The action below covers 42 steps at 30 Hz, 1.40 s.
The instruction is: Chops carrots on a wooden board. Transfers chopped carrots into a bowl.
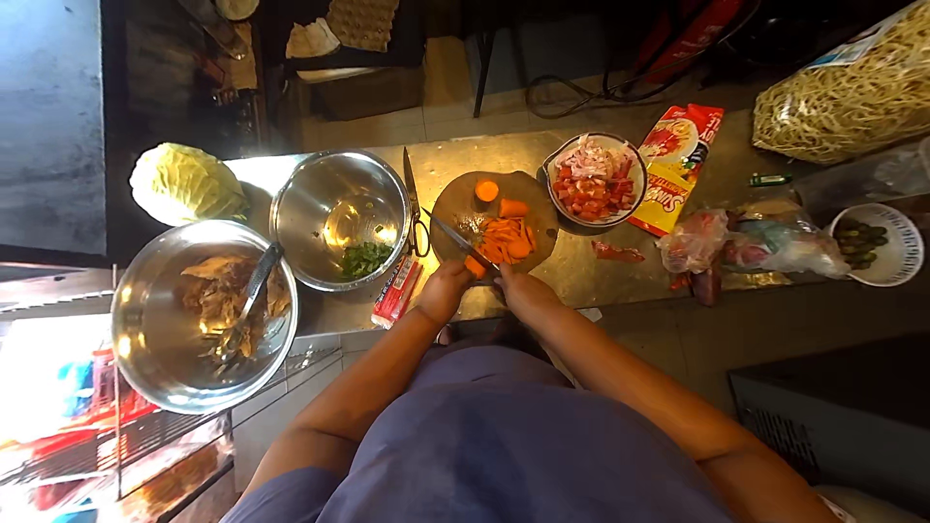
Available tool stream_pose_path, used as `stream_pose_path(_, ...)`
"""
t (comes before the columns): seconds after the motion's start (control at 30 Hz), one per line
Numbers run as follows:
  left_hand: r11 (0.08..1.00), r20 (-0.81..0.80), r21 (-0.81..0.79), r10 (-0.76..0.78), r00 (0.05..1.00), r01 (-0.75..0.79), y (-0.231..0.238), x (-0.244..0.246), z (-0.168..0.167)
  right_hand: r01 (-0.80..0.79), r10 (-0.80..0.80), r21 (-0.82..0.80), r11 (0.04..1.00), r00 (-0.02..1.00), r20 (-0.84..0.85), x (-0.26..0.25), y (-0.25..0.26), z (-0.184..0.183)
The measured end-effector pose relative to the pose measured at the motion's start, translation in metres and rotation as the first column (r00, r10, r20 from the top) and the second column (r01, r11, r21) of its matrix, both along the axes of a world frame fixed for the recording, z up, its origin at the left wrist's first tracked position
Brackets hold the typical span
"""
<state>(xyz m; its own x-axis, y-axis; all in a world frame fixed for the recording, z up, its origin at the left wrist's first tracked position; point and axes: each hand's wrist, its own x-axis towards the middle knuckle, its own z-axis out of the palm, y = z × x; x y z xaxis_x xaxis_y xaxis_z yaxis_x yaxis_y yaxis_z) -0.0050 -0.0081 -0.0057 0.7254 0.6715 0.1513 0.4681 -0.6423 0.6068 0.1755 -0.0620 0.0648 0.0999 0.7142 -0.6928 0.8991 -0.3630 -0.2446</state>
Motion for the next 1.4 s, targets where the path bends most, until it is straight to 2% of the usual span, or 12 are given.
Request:
stream_pose_path(0.07, 1.0, -0.01, -0.016, 0.004, 1.0, -0.004, 0.004, 0.003, 0.004, -0.022, 0.023, -0.034, 0.999, 0.999, 0.037, -0.006, 0.005, 0.029)
stream_pose_path(0.13, 1.0, -0.015, -0.02, 0.004, 1.0, -0.005, 0.002, 0.001, 0.003, -0.018, 0.023, -0.079, 0.997, 0.998, 0.065, -0.014, 0.002, 0.041)
stream_pose_path(0.3, 1.0, -0.007, -0.002, 0.011, 1.0, -0.011, 0.001, 0.004, 0.001, 0.016, -0.017, 0.039, 0.999, 1.0, 0.017, -0.007, -0.003, -0.016)
stream_pose_path(0.37, 1.0, -0.024, -0.015, 0.017, 1.0, -0.018, 0.0, 0.002, 0.002, -0.001, 0.001, 0.046, 0.999, 1.0, 0.003, -0.008, 0.002, -0.016)
stream_pose_path(0.5, 0.995, -0.098, -0.099, 0.0, 0.995, -0.01, 0.004, 0.005, 0.008, -0.034, 0.037, -0.047, 0.998, 0.998, 0.06, -0.013, 0.007, 0.037)
stream_pose_path(0.57, 0.993, -0.103, -0.119, 0.001, 0.995, -0.014, 0.003, 0.002, 0.009, -0.029, 0.037, -0.098, 0.995, 0.996, 0.081, -0.02, 0.002, 0.05)
stream_pose_path(0.77, 0.995, -0.09, -0.103, 0.005, 0.996, -0.014, 0.002, 0.001, 0.004, -0.013, 0.013, 0.024, 1.0, 1.0, 0.02, -0.016, 0.0, -0.011)
stream_pose_path(0.83, 0.993, -0.11, -0.117, 0.002, 0.994, -0.015, 0.001, -0.001, 0.005, -0.022, 0.022, -0.002, 1.0, 1.0, -0.007, -0.017, 0.005, -0.004)
stream_pose_path(0.97, 0.988, -0.134, -0.151, -0.019, 0.991, -0.002, 0.007, -0.001, 0.011, -0.021, 0.026, -0.086, 0.996, 0.998, 0.054, -0.024, 0.005, 0.04)
stream_pose_path(1.03, 0.99, -0.12, -0.141, -0.025, 0.992, 0.008, 0.004, -0.002, 0.005, 0.006, -0.001, -0.094, 0.996, 0.998, 0.057, -0.027, -0.004, 0.034)
stream_pose_path(1.2, 0.989, -0.017, -0.148, -0.01, 1.0, 0.007, 0.0, -0.008, 0.005, 0.004, -0.005, 0.064, 0.998, 1.0, 0.024, -0.029, 0.001, -0.007)
stream_pose_path(1.4, 0.982, -0.045, -0.19, -0.022, 0.999, 0.013, 0.008, -0.003, 0.033, -0.016, 0.018, -0.041, 0.999, 0.997, 0.07, -0.041, 0.0, 0.045)
